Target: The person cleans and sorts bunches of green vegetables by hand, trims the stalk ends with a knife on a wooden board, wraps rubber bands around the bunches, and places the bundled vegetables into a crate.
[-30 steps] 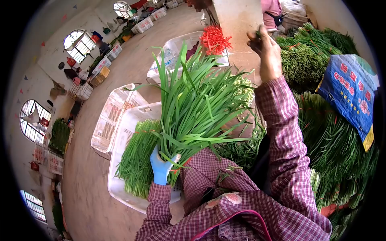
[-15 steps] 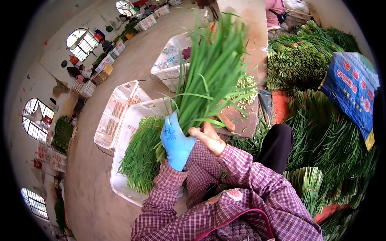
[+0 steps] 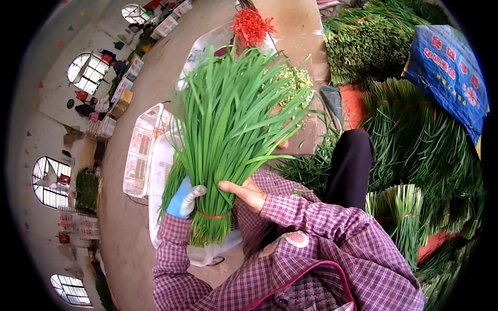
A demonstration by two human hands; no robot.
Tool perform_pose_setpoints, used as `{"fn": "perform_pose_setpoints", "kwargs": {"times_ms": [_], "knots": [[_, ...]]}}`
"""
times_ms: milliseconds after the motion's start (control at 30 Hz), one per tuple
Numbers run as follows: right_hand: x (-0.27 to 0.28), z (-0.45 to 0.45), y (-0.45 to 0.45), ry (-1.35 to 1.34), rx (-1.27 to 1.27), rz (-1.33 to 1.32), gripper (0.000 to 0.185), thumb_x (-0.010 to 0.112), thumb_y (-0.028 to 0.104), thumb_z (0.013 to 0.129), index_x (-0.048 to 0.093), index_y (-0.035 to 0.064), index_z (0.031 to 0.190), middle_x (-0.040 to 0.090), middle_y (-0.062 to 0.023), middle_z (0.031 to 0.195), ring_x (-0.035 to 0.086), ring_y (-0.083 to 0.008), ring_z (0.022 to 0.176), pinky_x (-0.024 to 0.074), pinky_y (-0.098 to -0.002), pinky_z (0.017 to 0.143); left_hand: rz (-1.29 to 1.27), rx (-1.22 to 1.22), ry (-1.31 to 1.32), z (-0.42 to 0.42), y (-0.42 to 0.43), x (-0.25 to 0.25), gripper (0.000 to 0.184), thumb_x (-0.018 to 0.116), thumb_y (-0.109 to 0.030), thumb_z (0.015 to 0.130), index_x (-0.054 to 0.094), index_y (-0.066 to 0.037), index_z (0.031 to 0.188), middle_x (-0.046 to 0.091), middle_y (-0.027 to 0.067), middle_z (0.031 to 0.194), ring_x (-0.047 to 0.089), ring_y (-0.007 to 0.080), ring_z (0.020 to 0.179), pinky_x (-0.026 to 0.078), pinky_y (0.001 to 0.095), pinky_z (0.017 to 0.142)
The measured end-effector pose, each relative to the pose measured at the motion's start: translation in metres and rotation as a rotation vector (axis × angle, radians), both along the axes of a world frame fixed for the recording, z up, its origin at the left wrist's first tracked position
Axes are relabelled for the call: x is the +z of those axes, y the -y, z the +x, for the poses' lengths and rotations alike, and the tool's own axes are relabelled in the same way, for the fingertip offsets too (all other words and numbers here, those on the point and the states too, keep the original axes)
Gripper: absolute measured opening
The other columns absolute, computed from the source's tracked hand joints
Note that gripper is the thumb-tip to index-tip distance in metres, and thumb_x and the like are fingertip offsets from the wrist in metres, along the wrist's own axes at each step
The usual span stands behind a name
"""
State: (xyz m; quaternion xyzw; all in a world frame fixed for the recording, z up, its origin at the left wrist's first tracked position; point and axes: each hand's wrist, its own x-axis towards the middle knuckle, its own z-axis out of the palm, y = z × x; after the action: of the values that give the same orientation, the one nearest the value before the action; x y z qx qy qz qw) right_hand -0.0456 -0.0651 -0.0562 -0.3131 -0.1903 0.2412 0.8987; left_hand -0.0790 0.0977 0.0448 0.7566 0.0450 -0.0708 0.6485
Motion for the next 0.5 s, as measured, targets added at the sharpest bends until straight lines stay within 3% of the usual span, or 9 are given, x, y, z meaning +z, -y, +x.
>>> {"fn": "perform_pose_setpoints", "kwargs": {"times_ms": [133,200,233,300,333,367,433,500], "knots": [[-0.01,0.006,0.0,-0.002,0.01,-0.127,0.053,0.062,0.037,0.092,0.05,0.0017,0.129,0.059,-0.0111,0.122,0.057,-0.0195,0.11,0.0479,-0.0329,0.093,-0.026,-0.008,-0.008,-0.005,0.02,-0.008,0.102,0.09,-0.037,0.058,0.038,0.0,0.137,0.052,0.0092,0.129,0.05,0.0209,0.119,0.041,0.0351,0.101],[-0.012,0.008,0.002,-0.036,0.043,-0.165,0.056,0.06,0.039,0.092,0.049,0.0018,0.132,0.058,-0.0115,0.124,0.055,-0.0204,0.113,0.0453,-0.0332,0.096,0.012,0.023,0.052,-0.002,0.02,-0.024,0.095,0.092,-0.022,0.057,0.041,-0.001,0.134,0.056,0.0083,0.122,0.054,0.0195,0.114,0.045,0.0344,0.097],[-0.011,0.008,0.002,-0.011,0.033,-0.203,0.056,0.06,0.04,0.092,0.048,0.0021,0.133,0.058,-0.0116,0.125,0.055,-0.0207,0.115,0.0444,-0.0335,0.098,0.013,0.03,0.047,0.0,0.02,-0.028,0.095,0.092,-0.022,0.057,0.041,-0.001,0.134,0.056,0.0083,0.122,0.054,0.0195,0.114,0.045,0.0344,0.097],[-0.01,0.003,0.001,-0.007,0.034,-0.24,0.056,0.061,0.038,0.092,0.048,0.0022,0.133,0.057,-0.0119,0.126,0.054,-0.021,0.116,0.0438,-0.0337,0.098,0.053,0.127,0.079,0.005,0.026,-0.032,0.085,0.089,-0.015,0.059,0.043,-0.001,0.13,0.057,0.0075,0.118,0.057,0.0189,0.107,0.048,0.0331,0.092],[-0.01,0.003,0.001,0.001,0.026,-0.279,0.056,0.062,0.037,0.092,0.047,0.0023,0.134,0.057,-0.0122,0.127,0.053,-0.0212,0.117,0.0432,-0.034,0.098,0.046,0.158,0.114,0.003,0.031,-0.029,0.069,0.082,-0.008,0.066,0.047,0.0,0.126,0.06,0.0072,0.112,0.06,0.0178,0.099,0.05,0.032,0.088],[-0.01,0.002,0.0,-0.003,0.027,-0.278,0.056,0.062,0.037,0.092,0.047,0.0023,0.134,0.057,-0.0122,0.127,0.053,-0.0212,0.117,0.0432,-0.034,0.098,0.047,0.158,0.11,0.003,0.027,-0.029,0.069,0.082,-0.008,0.066,0.047,0.0,0.126,0.06,0.0072,0.112,0.06,0.0178,0.099,0.05,0.032,0.088],[-0.003,0.0,-0.002,-0.116,0.016,-0.028,0.053,0.063,0.033,0.092,0.049,0.0022,0.132,0.056,-0.0122,0.127,0.054,-0.0208,0.116,0.0435,-0.0332,0.097,0.05,0.166,0.035,0.001,0.02,-0.025,0.051,0.069,-0.014,0.077,0.049,0.0,0.122,0.063,0.0065,0.104,0.061,0.0131,0.092,0.05,0.0272,0.085],[0.004,0.011,0.012,-0.18,-0.025,-0.167,0.046,0.066,0.024,0.089,0.052,0.0013,0.127,0.062,-0.0099,0.116,0.06,-0.0211,0.105,0.0467,-0.033,0.093,0.01,0.241,0.065,-0.008,0.017,-0.026,0.047,0.068,-0.006,0.076,0.052,0.002,0.119,0.063,0.0084,0.104,0.062,0.0143,0.091,0.052,0.027,0.083]]}}
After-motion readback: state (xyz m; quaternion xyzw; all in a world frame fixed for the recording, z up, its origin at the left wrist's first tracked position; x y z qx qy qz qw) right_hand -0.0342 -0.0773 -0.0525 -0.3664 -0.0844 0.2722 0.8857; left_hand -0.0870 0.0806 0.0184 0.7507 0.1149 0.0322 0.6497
